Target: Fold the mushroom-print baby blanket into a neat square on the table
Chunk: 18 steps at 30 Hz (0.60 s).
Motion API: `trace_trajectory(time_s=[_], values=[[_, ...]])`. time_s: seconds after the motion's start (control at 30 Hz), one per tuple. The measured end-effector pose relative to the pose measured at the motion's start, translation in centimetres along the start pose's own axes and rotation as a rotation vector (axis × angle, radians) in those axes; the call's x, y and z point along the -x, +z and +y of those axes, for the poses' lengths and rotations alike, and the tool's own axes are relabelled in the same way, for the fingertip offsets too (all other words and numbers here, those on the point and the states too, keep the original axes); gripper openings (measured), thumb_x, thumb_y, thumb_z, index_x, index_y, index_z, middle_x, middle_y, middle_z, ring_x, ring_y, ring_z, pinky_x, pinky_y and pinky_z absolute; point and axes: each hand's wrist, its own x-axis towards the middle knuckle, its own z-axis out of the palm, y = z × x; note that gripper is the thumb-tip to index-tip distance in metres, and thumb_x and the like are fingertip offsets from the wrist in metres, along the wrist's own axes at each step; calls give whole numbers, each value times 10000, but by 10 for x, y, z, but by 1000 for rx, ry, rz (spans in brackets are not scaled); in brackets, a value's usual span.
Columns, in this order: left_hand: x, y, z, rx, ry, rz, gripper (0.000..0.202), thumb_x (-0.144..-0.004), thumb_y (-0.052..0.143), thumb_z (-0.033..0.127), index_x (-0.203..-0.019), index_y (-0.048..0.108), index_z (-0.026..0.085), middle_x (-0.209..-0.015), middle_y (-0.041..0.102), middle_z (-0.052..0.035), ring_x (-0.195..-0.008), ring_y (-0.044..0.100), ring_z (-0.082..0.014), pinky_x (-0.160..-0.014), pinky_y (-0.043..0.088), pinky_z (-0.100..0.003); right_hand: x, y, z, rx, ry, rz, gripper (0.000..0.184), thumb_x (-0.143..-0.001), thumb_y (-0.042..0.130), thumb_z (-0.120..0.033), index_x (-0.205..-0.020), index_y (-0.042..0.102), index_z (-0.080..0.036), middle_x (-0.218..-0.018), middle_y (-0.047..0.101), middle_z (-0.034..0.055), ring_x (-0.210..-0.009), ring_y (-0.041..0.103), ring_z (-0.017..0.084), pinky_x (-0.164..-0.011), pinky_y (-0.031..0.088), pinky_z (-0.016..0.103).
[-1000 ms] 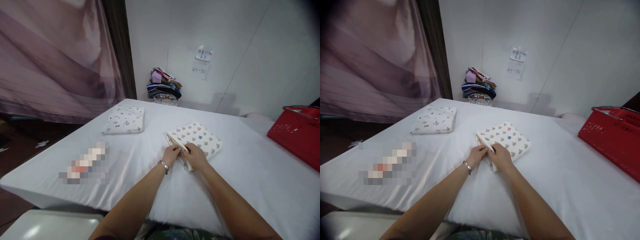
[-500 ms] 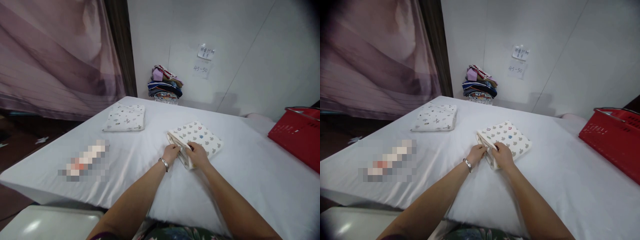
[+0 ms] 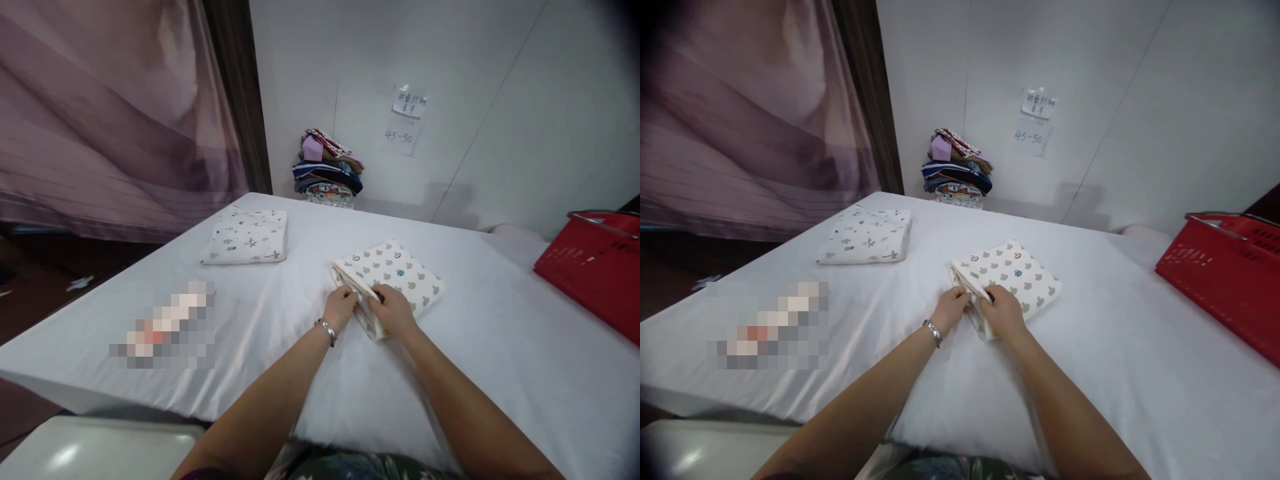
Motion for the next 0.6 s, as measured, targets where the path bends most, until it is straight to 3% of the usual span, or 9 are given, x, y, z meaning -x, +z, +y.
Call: trace_trajectory(time_s=[0.1,0.27,0.37,0.47,0.6], values=[[3,2,3,38,-53,-54,156,-733,524,245,-610,457,176,-415,455,61,-375,460,-72,-368,274,-172,1,0,-3,27,-17,-6,220,-749,488,-247,-919,625,-218,-875,620,11,-782,538,156,-666,368,249],[8,2,7,110,-80,-112,197,-741,550,351,-702,495,166,-516,509,48,-382,459,-58,-359,290,-171,2,-2,-8,70,-42,-31,198,-770,508,-294,-911,622,-217,-873,609,22,-801,534,162,-678,362,250],[6,1,6,129,-76,-142,259,-721,581,395,-668,497,156,-503,492,49,-375,435,-46,-354,279,-165,2,-3,-8,74,-72,-55,204,-779,509,-332,-896,627,-214,-846,608,24,-791,532,161,-679,364,249],[3,0,4,141,-80,-150,260,-720,592,382,-649,488,155,-479,462,60,-370,413,-40,-354,276,-162,1,-4,-3,-7,-85,-47,220,-788,493,-346,-891,636,-214,-822,617,21,-772,538,160,-683,379,255],[1,-1,3,147,-94,-145,241,-721,603,361,-675,497,149,-602,549,34,-372,414,-25,-359,289,-166,0,-3,5,-168,-56,51,237,-794,477,-364,-849,645,-205,-801,631,18,-739,553,157,-680,405,259]])
